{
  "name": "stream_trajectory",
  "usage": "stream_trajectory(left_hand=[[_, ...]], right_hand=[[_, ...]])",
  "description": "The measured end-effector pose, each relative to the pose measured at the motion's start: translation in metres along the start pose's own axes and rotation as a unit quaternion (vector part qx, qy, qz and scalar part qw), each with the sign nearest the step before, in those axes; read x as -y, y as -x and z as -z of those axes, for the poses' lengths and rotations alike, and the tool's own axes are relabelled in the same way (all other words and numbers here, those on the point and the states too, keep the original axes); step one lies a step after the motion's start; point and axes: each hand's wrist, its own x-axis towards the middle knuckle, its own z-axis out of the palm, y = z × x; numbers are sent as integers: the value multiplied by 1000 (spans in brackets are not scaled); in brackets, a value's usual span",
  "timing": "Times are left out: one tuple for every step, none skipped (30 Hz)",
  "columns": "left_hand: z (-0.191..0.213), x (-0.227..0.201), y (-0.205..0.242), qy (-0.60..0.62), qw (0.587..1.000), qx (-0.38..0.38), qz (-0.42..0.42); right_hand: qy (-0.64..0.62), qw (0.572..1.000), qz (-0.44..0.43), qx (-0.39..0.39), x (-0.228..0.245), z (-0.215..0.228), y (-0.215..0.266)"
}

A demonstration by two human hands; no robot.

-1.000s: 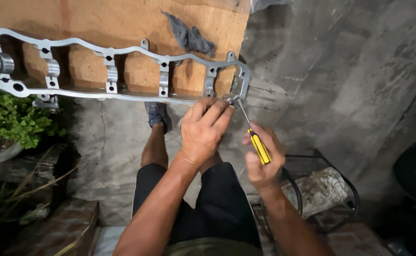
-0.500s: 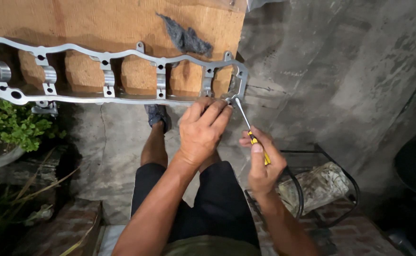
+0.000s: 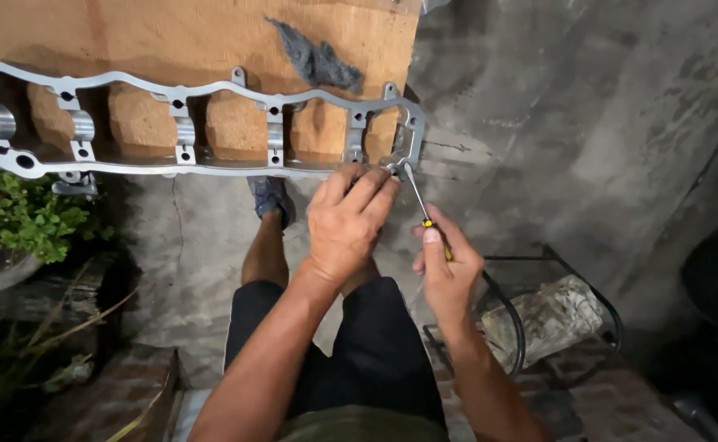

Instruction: Scraping old sealant or residue from a metal engine component using a screwdriver

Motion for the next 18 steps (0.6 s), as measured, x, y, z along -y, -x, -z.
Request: stream_trajectory(left_hand=[[1, 0, -1, 0, 1000, -1, -1], [2, -1, -1, 2, 1000, -2, -2], [3, -1, -2, 3, 1000, -2, -2], [3, 0, -1, 4, 1000, -2, -1], [3, 0, 0, 5, 1000, -4, -3], [1, 1, -1, 9, 1000, -7, -7], [1, 0, -1, 12, 1000, -8, -7], [2, -1, -1, 8, 1000, -5, -7], [3, -1, -1, 4, 1000, -2, -6], [4, 0, -1, 3, 1000, -1, -6], [4, 0, -1, 1, 1000, 0, -8], [3, 0, -2, 0, 1000, 1, -10], [4, 1, -2, 1, 1000, 1, -10], [3, 1, -2, 11, 1000, 14, -9], [3, 0, -2, 21, 999, 28, -7], [3, 0, -1, 30, 999, 29, -8], [3, 0, -1, 28, 998, 47, -11], [3, 3, -3, 22, 998, 64, -16]], right_hand=[[-1, 1000, 1, -1, -1, 0, -1], [11, 1000, 6, 0, -2, 0, -2], [22, 1000, 11, 0, -4, 0, -2], [24, 1000, 9, 0, -10, 0, -2], [25, 999, 20, -2, -16, -1, -1], [28, 999, 33, -8, -22, -1, -3], [30, 999, 33, -10, -23, 1, -3], [17, 999, 27, -2, -23, 0, -3], [4, 1000, 21, 6, -23, 0, -3], [3, 1000, 21, 7, -29, 0, -2], [-34, 999, 4, 17, -34, 0, -2], [-70, 997, -11, 25, -39, 1, -3], [-70, 997, -11, 24, -38, 1, -5], [-65, 998, -6, 24, -37, 2, -7], [-59, 998, -2, 23, -36, 5, -8], [-53, 998, -4, 17, -29, 9, -11], [-4, 999, 30, 29, -22, 14, -15], [41, 996, 65, 42, -16, 15, -21]])
